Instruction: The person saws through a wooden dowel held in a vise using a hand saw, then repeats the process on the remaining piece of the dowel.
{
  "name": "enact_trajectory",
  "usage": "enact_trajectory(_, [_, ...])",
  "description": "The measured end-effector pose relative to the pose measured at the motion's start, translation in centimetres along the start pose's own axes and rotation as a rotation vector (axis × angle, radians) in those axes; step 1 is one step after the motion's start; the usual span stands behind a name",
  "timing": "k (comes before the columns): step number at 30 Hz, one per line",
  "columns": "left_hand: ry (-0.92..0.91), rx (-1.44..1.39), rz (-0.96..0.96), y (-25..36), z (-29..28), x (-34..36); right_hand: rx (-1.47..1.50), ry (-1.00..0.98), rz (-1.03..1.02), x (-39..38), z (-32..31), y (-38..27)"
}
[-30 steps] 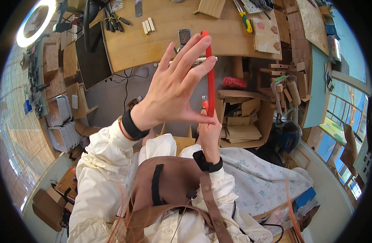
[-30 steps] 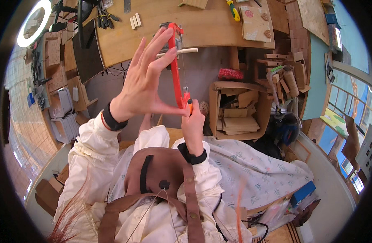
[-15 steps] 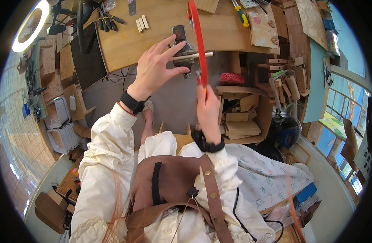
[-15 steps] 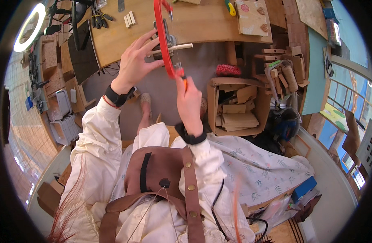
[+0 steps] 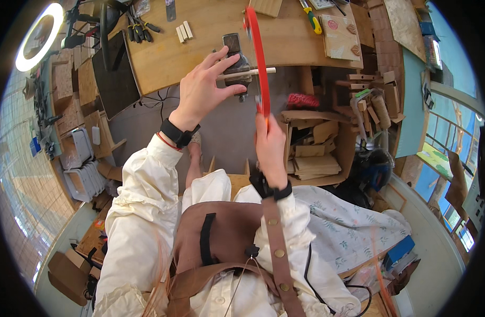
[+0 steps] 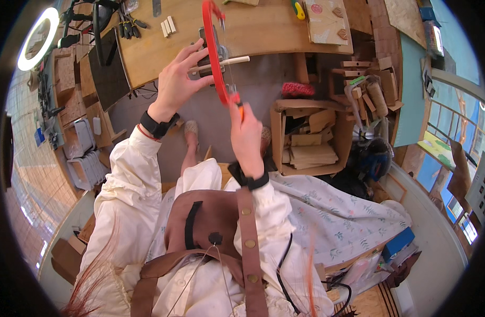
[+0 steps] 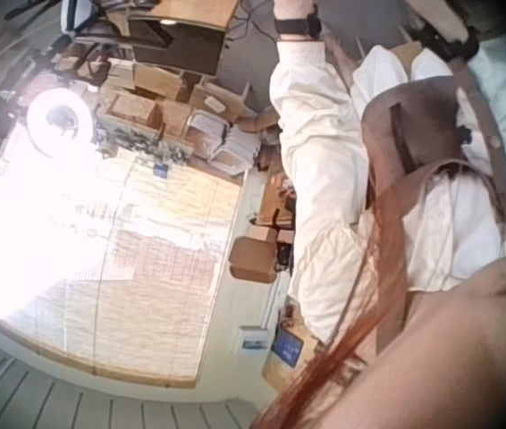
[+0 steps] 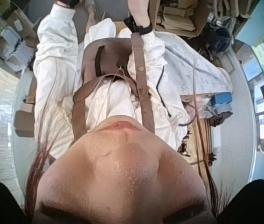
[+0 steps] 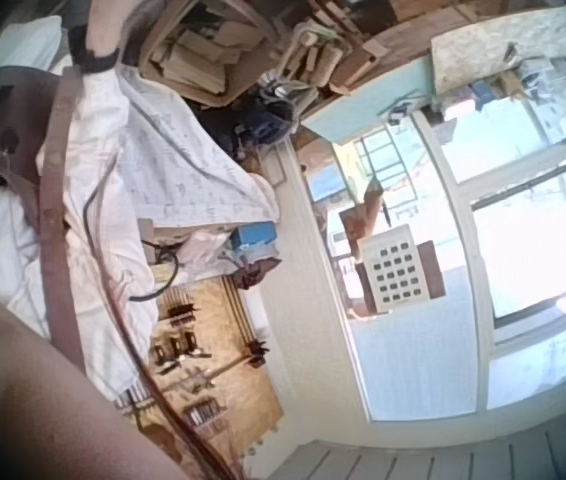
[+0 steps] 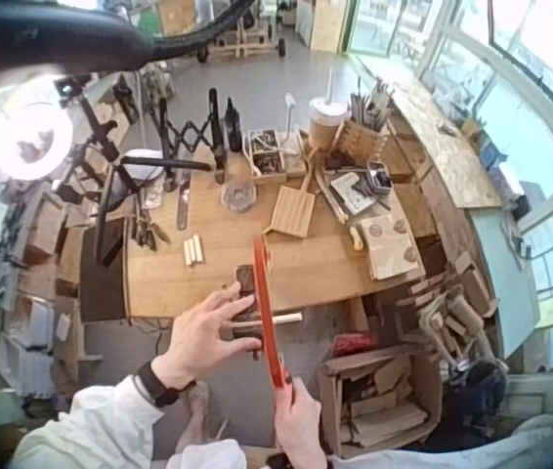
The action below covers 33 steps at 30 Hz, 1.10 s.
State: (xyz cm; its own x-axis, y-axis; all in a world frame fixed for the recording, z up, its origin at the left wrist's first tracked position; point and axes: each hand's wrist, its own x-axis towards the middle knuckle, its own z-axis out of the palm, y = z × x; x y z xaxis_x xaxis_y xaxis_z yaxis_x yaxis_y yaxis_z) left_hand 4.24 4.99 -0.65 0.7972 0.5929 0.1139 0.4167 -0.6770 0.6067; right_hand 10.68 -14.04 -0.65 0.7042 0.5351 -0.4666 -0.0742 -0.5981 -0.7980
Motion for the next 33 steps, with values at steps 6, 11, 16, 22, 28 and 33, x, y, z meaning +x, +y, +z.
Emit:
enact_trajectory(6, [-0.036, -0.024, -0.021, 0.7, 0.1, 0.4, -0.003, 0.003, -0.002, 0.9, -0.6, -0.9])
enact_trajectory(11, [-0.023, 0.004, 0.005, 0.0, -0.3, 0.2, -0.025, 0.004, 0.004, -1.9, -0.4, 2.0])
enact_trajectory(16, [-0.011, 0.03, 0.018, 0.0, 0.0, 0.2, -0.043, -0.008, -0.084, 1.4, -0.4, -1.2])
enact_trajectory(22, [0.0, 0.057, 0.041, 0.4, 0.0, 0.2, -0.076, 0.014, -0.038, -2.7, -1.6, 1.6])
enact_trajectory(28, [0.171, 0.077, 0.146, 3.3, 1.6, 2.2, -0.05, 0.002, 0.007, 1.0, -0.7, -0.9])
enact_trajectory(33, [0.22, 0.126, 0.144, 3.9, 4.1, 2.9, -0.032, -0.009, 0.032, -1.3, -1.0, 0.2])
